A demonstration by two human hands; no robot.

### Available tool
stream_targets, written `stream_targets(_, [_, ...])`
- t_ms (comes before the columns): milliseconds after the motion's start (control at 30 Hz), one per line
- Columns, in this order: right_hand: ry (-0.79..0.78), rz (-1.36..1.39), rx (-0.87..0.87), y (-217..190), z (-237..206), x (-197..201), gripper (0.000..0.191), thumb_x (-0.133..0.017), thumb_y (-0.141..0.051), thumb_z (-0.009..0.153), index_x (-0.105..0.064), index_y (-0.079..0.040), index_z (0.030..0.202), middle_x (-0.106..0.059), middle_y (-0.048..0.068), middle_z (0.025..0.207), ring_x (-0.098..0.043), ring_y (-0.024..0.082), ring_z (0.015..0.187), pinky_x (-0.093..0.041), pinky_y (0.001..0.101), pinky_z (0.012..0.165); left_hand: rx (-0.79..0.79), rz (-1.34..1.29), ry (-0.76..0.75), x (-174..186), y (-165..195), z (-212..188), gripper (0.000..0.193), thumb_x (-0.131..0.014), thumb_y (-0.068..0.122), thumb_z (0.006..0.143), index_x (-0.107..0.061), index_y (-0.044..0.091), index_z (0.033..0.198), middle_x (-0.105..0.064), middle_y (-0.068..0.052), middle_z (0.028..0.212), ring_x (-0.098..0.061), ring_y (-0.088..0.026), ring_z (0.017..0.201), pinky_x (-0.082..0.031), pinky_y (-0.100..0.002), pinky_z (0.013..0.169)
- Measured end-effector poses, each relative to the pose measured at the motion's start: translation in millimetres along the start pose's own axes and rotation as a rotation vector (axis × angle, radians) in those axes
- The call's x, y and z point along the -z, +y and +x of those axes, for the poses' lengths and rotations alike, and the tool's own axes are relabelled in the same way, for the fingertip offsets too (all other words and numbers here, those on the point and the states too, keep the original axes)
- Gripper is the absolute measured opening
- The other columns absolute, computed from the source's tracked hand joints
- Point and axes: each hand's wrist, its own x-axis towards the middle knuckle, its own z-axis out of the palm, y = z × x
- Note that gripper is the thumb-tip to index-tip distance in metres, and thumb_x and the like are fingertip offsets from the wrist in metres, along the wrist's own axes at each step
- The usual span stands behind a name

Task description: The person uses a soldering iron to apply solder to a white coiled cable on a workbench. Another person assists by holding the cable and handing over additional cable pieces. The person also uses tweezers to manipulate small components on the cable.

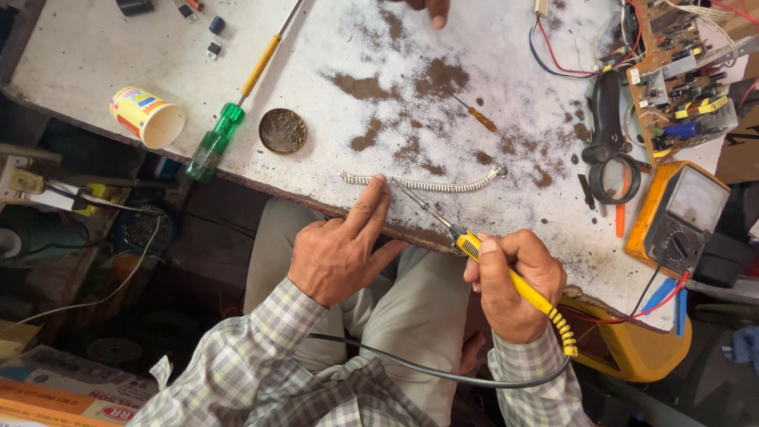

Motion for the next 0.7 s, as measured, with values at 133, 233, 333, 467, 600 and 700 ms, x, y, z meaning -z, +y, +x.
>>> stream_targets(133, [-0.004, -0.017, 0.009, 0.7, 0.2, 3.2, 0.021, -0.061, -0.012, 0.103, -0.059, -0.003, 0.084, -0.066, 0.004, 0.065, -0.055, 0.005, 0.052, -0.047, 0.0211, 0.049, -0.001, 0.003, 0.000, -0.1, 2.6, 0.3, 0.064, -0.072, 0.052, 0.092, -0.068, 0.000, 0.129, -0.058, -0.009, 0.148, -0.060, -0.012, 0.053, -0.049, -0.027, 0.050])
stream_targets(233, [-0.003, -0.014, 0.009, 1.3, -0.9, 4.8, 0.021, -0.061, -0.012, 0.103, -0.058, -0.003, 0.084, -0.067, 0.004, 0.065, -0.055, 0.005, 0.052, -0.047, 0.0211, 0.049, 0.004, 0.006, -0.012, 0.1, 4.9, 0.3, 0.064, -0.072, 0.052, 0.091, -0.068, 0.000, 0.129, -0.058, -0.009, 0.148, -0.060, -0.012, 0.053, -0.049, -0.027, 0.049])
stream_targets(333, [-0.007, -0.003, 0.008, 2.0, -2.1, 5.8, 0.021, -0.061, -0.012, 0.103, -0.059, -0.003, 0.084, -0.066, 0.003, 0.065, -0.055, 0.004, 0.053, -0.047, 0.0210, 0.049, 0.003, 0.002, -0.008, 0.2, 6.7, 0.1, 0.065, -0.072, 0.052, 0.092, -0.067, 0.000, 0.130, -0.058, -0.009, 0.148, -0.061, -0.012, 0.054, -0.049, -0.027, 0.050])
stream_targets(467, [-0.009, 0.003, 0.008, 2.4, -2.3, 6.6, 0.021, -0.061, -0.011, 0.103, -0.059, -0.002, 0.085, -0.067, 0.003, 0.066, -0.055, 0.004, 0.053, -0.047, 0.0210, 0.049, 0.001, -0.001, -0.004, -0.3, 7.4, -0.5, 0.065, -0.072, 0.052, 0.092, -0.067, 0.000, 0.131, -0.058, -0.009, 0.148, -0.061, -0.012, 0.055, -0.049, -0.027, 0.050])
stream_targets(600, [-0.006, -0.011, 0.003, 1.9, -2.9, 6.3, 0.021, -0.061, -0.012, 0.103, -0.059, -0.002, 0.084, -0.067, 0.003, 0.065, -0.055, 0.004, 0.052, -0.047, 0.0210, 0.049, 0.005, -0.001, -0.012, -0.1, 7.4, -0.7, 0.065, -0.072, 0.052, 0.092, -0.067, 0.000, 0.131, -0.058, -0.009, 0.148, -0.060, -0.012, 0.054, -0.049, -0.027, 0.050])
stream_targets(700, [0.000, -0.011, -0.007, 1.9, -4.2, 5.7, 0.021, -0.060, -0.012, 0.103, -0.059, -0.002, 0.085, -0.067, 0.004, 0.066, -0.055, 0.005, 0.053, -0.047, 0.0210, 0.049, 0.003, 0.001, -0.008, 0.7, 7.3, -0.3, 0.065, -0.072, 0.052, 0.092, -0.067, 0.000, 0.131, -0.058, -0.009, 0.148, -0.060, -0.012, 0.053, -0.049, -0.027, 0.050])
